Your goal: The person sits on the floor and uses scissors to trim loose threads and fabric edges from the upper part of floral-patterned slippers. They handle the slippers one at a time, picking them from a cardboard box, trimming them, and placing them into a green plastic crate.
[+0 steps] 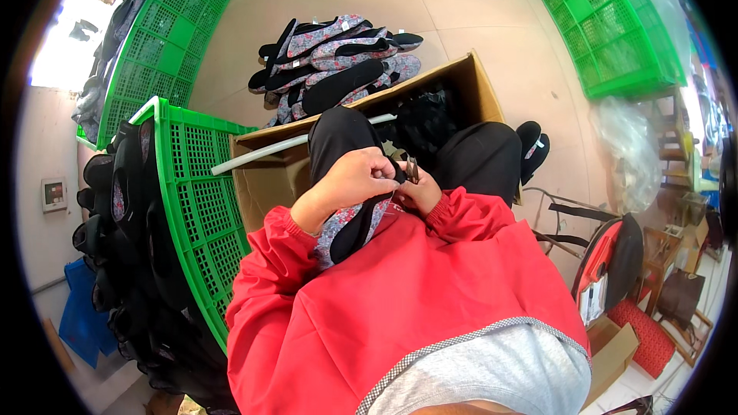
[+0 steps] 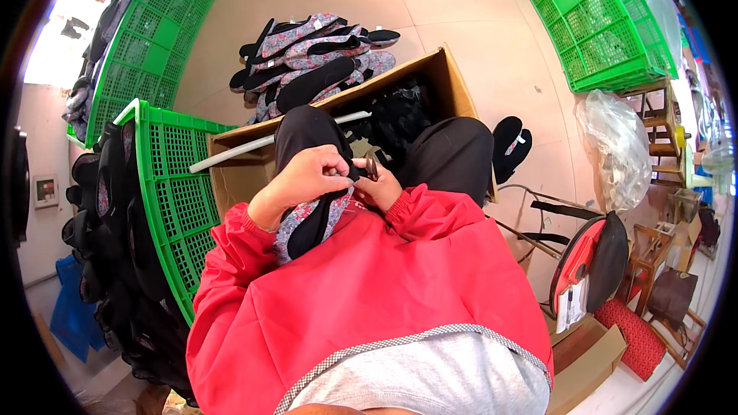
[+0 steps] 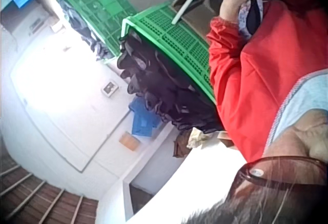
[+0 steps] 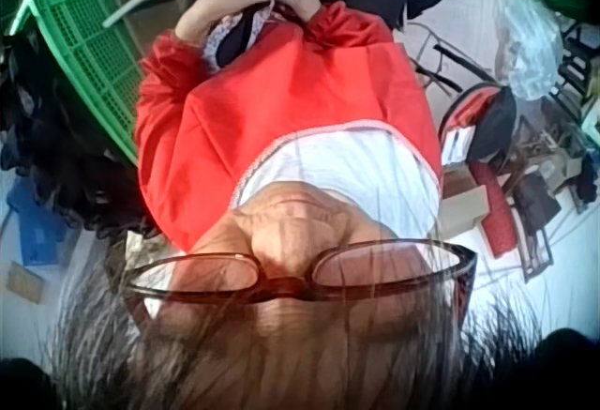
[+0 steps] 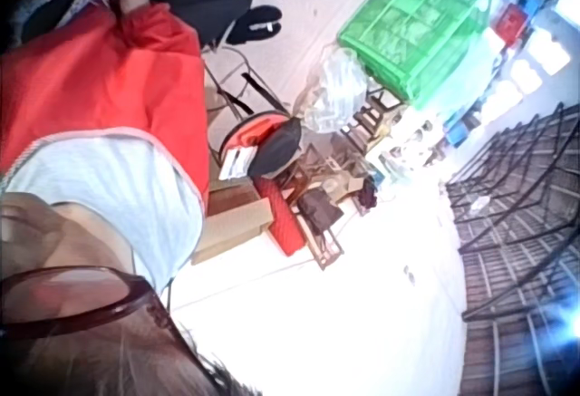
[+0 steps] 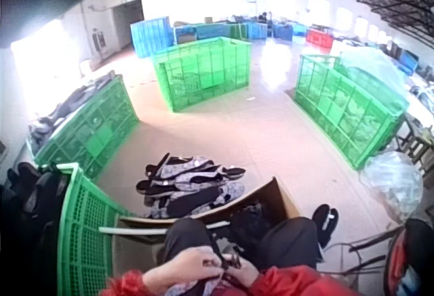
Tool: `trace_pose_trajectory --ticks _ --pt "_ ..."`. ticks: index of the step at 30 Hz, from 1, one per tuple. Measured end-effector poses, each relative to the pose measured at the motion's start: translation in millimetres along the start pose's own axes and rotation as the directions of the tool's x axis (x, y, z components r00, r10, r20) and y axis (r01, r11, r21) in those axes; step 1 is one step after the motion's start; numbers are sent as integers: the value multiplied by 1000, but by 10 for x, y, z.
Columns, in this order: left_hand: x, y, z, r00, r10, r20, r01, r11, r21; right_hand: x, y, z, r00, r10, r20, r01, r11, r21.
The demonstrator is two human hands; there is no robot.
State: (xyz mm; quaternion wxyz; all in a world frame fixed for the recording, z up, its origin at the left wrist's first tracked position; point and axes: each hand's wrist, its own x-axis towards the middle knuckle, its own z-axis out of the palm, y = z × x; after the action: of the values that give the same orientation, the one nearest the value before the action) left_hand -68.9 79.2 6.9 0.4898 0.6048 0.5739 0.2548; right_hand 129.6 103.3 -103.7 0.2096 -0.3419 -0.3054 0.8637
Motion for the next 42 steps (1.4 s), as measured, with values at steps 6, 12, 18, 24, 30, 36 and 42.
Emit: trace_pose_trajectory --ticks 6,12,18,24,30,36,42 --pt "49 -221 295 962 -139 -235 32 911 -410 22 4 -49 995 79 -62 -81 996 -38" --pt "67 -304 348 912 -388 -132 140 598 -789 44 -20 -247 989 -80 -127 72 995 -63" --pt "107 -274 269 904 -427 -23 227 526 -820 -197 -367 -284 991 -103 84 129 887 -443" --pt "168 -244 263 892 -452 12 285 540 -792 -209 -302 -242 965 -100 242 202 870 -449" --pt "171 -287 256 900 -434 37 287 527 -800 -132 -259 -143 970 -62 235 148 917 -370" --pt "181 -219 213 895 -438 88 330 517 -789 -66 -274 -116 970 -85 226 173 896 -408" --pt "197 -242 223 904 -424 55 311 563 -766 -1 -257 -105 980 -89 180 162 882 -442"
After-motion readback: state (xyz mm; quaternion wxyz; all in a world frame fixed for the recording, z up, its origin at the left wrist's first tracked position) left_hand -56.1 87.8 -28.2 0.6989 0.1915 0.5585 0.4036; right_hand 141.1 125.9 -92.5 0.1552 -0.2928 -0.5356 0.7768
